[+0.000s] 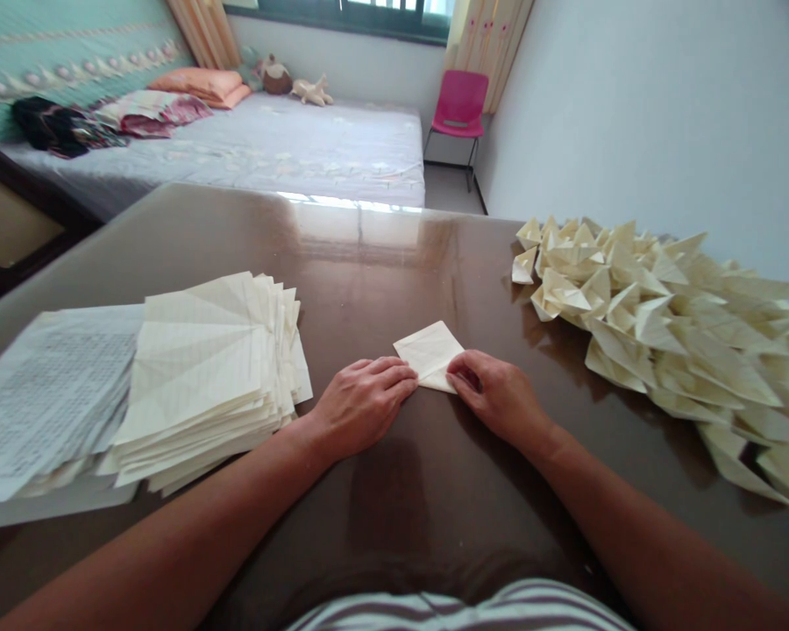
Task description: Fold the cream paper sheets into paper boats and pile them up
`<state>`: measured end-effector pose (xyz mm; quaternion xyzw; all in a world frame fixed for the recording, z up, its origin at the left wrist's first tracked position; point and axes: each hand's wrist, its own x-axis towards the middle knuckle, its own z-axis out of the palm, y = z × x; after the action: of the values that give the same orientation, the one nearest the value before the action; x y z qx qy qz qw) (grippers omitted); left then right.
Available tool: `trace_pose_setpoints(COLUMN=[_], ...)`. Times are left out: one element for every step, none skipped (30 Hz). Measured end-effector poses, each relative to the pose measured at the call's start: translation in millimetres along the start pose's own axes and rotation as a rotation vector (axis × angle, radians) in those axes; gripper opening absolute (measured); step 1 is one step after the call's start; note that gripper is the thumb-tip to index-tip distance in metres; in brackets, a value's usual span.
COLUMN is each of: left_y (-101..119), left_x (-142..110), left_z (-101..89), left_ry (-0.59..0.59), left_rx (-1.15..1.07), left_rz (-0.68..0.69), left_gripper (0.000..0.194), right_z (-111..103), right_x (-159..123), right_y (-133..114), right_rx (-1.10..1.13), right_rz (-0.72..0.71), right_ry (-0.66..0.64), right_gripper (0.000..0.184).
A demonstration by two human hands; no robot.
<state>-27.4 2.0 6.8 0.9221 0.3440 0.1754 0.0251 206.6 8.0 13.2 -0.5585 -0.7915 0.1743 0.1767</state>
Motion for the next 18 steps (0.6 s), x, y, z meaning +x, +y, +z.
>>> trace_pose_setpoints(left_y=[0.9,1.7,2.6,3.3,4.0,4.4,4.8,5.0,5.1,5.2,5.4,5.5,5.7,6.0,6.3,6.8,7.4,8.1], left_x=[0.0,0.0,0.1,0.1,0.3,0.4,0.6,0.8,1.1,1.3,1.4,1.6,1.7,1.8,1.9,2.0,2.1,2.1], left_z=[0.0,-0.1,-0.2,-0.4,-0.5,-0.8,-1.0,-1.3,-1.7,-2.0,-2.4,-2.7,-2.9,-3.1,-3.3,-3.4,-3.4,-3.4], left_ry=[-0.004,-0.007,-0.010,-0.014,-0.019,-0.023,-0.028,-0.034,-0.039,-0.046,-0.054,-0.062,-0.069,-0.073,-0.073,-0.072,-0.070,-0.072], left_rx=[0.012,0.027,0.045,0.065,0.083,0.098,0.110,0.117,0.123,0.126,0.128,0.130,0.131,0.131,0.132,0.133,0.135,0.137], left_rz=[0.002,0.006,0.012,0.018,0.025,0.029,0.032,0.033,0.032,0.032,0.030,0.026,0.022,0.019,0.014,0.011,0.007,0.005], left_gripper=[0.028,0.029,0.030,0.032,0.032,0.032,0.031,0.030,0.029,0.029,0.029,0.029,0.029,0.029,0.029,0.028,0.028,0.028], right_z=[-0.2,-0.3,-0.4,-0.3,-0.3,-0.3,-0.3,-0.5,-0.6,-0.7,-0.8,-0.8,-0.8,-0.7,-0.7,-0.6,-0.6,-0.6], right_x=[0.1,0.3,0.3,0.3,0.2,0.1,0.0,-0.1,-0.1,-0.1,0.1,0.3,0.6,0.8,1.0,1.0,1.0,0.8], right_y=[-0.7,-1.3,-1.9,-2.3,-2.6,-2.8,-2.8,-2.8,-2.7,-2.6,-2.4,-2.3,-2.3,-2.4,-2.8,-3.3,-3.9,-4.7], right_rx=[-0.005,-0.006,-0.005,-0.005,-0.006,-0.009,-0.014,-0.021,-0.027,-0.032,-0.037,-0.041,-0.047,-0.054,-0.064,-0.075,-0.086,-0.097], right_rz=[0.000,0.000,0.000,0.000,0.000,0.000,0.001,0.003,0.005,0.005,0.005,0.004,0.003,0.003,0.004,0.005,0.005,0.003], right_ry=[0.001,0.001,0.001,0.002,0.003,0.001,0.000,-0.001,-0.001,-0.001,-0.001,-0.003,-0.005,-0.009,-0.012,-0.012,-0.013,-0.013], right_gripper=[0.010,0.009,0.009,0.009,0.008,0.008,0.008,0.008,0.008,0.008,0.008,0.008,0.008,0.008,0.008,0.008,0.008,0.008])
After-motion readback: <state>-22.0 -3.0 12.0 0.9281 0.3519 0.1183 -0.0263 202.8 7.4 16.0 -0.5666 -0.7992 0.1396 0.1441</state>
